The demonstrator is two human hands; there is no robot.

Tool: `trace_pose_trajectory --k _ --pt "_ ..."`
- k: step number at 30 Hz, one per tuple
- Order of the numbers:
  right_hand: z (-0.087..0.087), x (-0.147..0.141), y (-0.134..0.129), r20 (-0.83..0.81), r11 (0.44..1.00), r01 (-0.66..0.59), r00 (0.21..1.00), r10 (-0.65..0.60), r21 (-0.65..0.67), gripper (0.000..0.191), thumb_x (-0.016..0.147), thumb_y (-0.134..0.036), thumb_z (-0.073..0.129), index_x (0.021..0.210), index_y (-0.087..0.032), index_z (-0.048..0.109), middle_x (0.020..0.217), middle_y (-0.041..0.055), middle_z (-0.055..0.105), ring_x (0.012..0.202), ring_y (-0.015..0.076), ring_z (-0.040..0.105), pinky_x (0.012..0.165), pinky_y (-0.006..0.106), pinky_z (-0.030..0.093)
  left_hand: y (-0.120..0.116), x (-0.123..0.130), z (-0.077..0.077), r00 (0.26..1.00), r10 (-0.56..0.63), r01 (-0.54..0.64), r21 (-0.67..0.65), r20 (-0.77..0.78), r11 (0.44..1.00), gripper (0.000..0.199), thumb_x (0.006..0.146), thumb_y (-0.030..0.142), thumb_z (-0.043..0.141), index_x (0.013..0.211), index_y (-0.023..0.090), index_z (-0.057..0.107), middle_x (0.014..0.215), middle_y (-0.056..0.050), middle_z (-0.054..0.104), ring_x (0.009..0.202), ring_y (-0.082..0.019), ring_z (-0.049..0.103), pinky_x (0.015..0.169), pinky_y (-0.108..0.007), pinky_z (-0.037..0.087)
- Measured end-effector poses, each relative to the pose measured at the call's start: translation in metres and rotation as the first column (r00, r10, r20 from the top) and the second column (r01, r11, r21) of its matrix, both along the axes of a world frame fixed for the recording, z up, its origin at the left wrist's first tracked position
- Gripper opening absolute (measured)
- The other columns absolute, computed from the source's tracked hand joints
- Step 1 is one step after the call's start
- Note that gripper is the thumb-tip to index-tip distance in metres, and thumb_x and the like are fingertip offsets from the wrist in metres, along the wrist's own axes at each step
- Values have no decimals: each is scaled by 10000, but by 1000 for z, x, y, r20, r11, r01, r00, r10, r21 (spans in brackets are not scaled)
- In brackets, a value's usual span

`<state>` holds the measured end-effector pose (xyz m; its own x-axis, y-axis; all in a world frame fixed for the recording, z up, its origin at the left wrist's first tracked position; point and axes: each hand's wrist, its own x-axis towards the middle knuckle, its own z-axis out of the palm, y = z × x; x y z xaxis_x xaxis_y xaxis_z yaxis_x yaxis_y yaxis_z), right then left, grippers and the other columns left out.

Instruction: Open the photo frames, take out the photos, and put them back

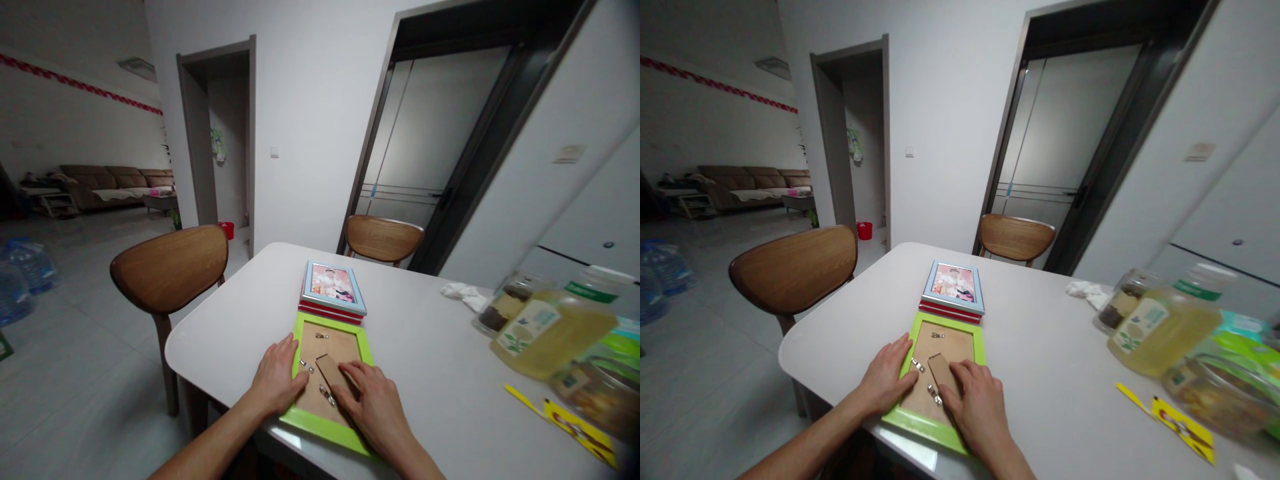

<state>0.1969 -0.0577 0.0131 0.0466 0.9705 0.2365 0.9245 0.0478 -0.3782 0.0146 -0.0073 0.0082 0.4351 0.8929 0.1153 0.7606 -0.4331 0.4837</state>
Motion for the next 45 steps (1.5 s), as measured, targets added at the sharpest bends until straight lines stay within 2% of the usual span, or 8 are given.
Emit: trace_pose_trajectory --k 9,15,20,24,28,33,40,45 --pt "3 0 8 -82 997 -68 995 65 -39 405 642 -279 530 1027 -157 549 921 86 566 881 195 498 802 283 358 1 6 0 999 32 -32 -23 7 999 572 759 406 386 1245 108 336 1333 -109 297 1226 -211 243 1018 -374 123" --pt "37 -1 11 -67 999 -18 998 15 -41 283 598 -211 512 863 -180 604 839 65 569 835 196 508 778 293 378 0 10 11 980 68 -52 -88 188 995 539 742 418 426 1177 100 419 1315 -135 323 1222 -242 245 1006 -392 161" --pt "64 -23 8 -143 990 -107 983 119 92 259 640 -261 514 881 -215 593 860 51 561 830 187 512 751 296 396 4 12 30 643 159 105 -293 749 950 361 702 331 472 995 123 497 986 -100 609 868 -216 579 772 -326 441" --pt "47 -8 14 -223 989 -65 970 93 131 325 725 -349 431 991 -199 544 947 68 563 790 173 535 703 295 415 14 -18 31 449 349 220 -480 823 849 369 663 378 539 933 131 487 767 -57 653 661 -202 622 592 -297 481" --pt "14 30 20 -67 982 189 979 -190 -28 454 702 -358 438 1088 -125 491 938 117 560 817 209 543 721 323 401 25 -62 25 550 413 79 -538 726 839 339 675 359 526 922 130 495 701 -39 651 610 -191 620 549 -285 477" --pt "-1 47 19 12 956 247 969 -248 -156 539 675 -281 431 1183 -104 398 915 122 593 785 204 559 681 300 394 39 -93 17 655 440 -75 -526 615 847 350 643 292 537 938 107 510 694 -46 640 617 -216 614 550 -307 472" --pt "4 57 19 -165 916 343 911 -379 -211 630 615 -255 434 1213 -71 357 655 73 617 639 215 573 595 312 399 38 -92 12 788 427 -411 -139 443 901 550 609 206 572 1138 161 425 1128 -81 494 1119 -274 378 937 -378 280" --pt "22 48 4 -857 948 75 409 -313 -310 637 638 -244 370 1258 -144 263 679 27 627 485 152 559 475 268 418 -16 -22 24 948 38 -74 103 318 992 482 708 228 489 1170 139 389 1197 -93 450 1124 -215 380 972 -348 282"
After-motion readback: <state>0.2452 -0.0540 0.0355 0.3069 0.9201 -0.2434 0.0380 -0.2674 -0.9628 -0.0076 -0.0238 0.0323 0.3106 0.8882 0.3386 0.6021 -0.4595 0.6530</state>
